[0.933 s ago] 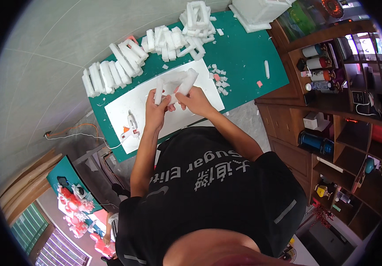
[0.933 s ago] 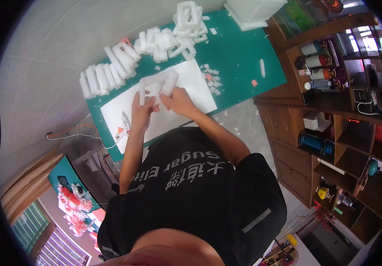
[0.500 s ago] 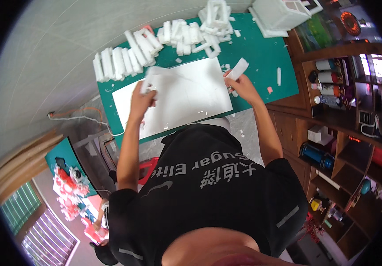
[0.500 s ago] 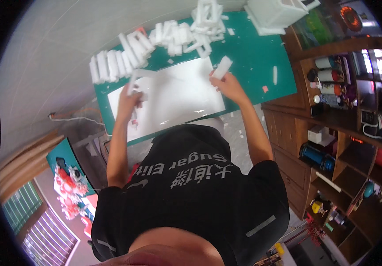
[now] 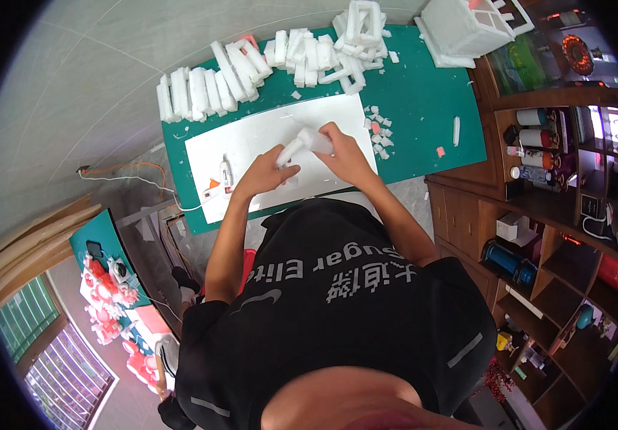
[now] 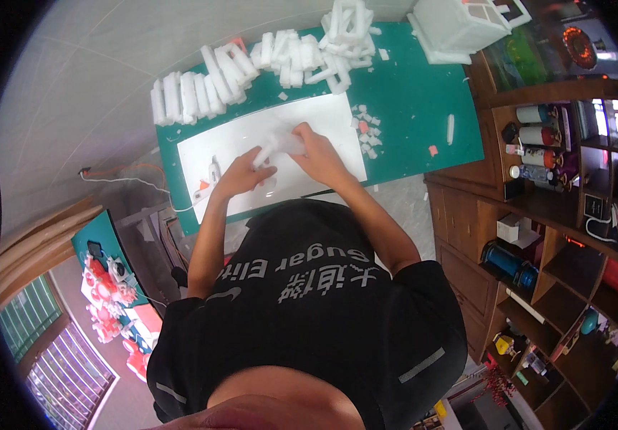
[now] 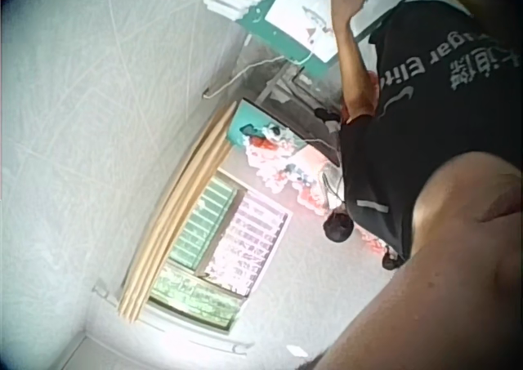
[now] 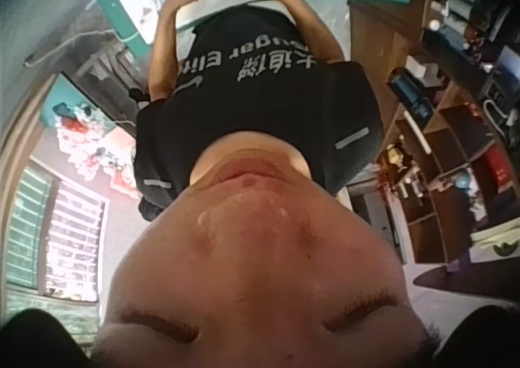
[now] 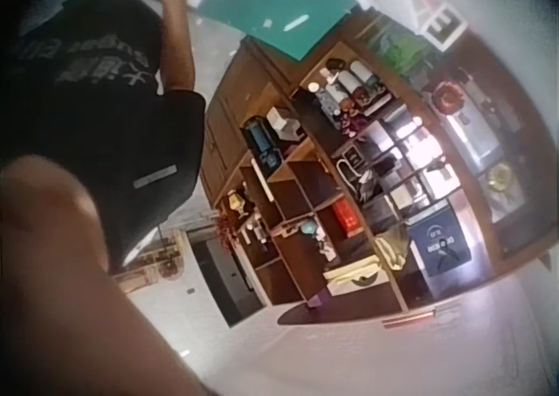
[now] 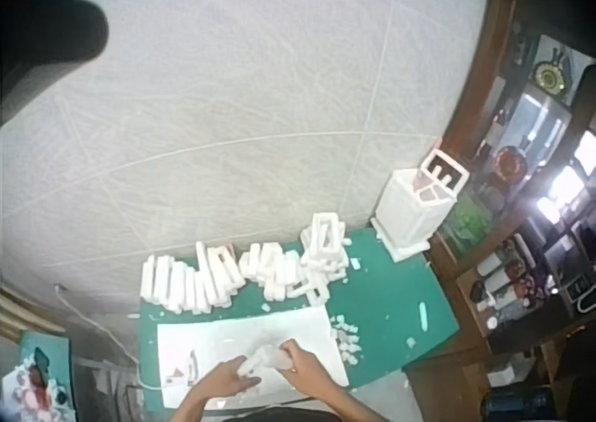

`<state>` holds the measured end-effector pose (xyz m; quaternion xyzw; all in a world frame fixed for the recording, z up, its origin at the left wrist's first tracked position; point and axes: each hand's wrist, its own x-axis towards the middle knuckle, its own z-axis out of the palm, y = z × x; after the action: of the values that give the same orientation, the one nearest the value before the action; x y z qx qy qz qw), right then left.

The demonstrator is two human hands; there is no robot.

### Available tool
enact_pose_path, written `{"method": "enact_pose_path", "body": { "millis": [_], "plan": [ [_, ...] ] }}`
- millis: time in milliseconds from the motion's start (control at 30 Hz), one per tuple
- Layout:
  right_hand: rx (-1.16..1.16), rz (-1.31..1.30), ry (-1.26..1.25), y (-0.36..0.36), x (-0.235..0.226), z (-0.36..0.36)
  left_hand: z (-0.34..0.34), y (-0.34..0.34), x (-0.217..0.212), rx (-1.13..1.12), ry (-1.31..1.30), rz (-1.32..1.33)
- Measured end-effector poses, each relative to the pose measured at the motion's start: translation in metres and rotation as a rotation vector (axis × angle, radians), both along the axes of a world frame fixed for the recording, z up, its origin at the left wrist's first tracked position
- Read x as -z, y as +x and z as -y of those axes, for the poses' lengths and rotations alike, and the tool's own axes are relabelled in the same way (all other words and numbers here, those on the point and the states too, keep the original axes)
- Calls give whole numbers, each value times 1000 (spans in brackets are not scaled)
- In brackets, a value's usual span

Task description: Applying hot glue to white foam blocks and assembling them into a structure.

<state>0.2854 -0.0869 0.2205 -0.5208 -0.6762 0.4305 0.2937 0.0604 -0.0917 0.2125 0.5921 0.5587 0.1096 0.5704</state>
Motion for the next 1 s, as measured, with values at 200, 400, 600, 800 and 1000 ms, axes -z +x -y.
{"method": "enact_pose_path", "body": {
  "millis": [200,400,600,800,1000],
  "plan": [
    [-58,16,50,-5,-1,7,6,14,-12,72,429,22],
    [-17,30,127,-2,5,10,-9,22,-8,183,491,160],
    [-183,63,219,26,11,7,-12,10,-12,339,519,29],
    [239,84,1,105,8,-10,-44,-70,-9,-484,279,33],
    [-120,15,194,18,-14,6,-44,-3,2,-623,106,470]
  ]
}}
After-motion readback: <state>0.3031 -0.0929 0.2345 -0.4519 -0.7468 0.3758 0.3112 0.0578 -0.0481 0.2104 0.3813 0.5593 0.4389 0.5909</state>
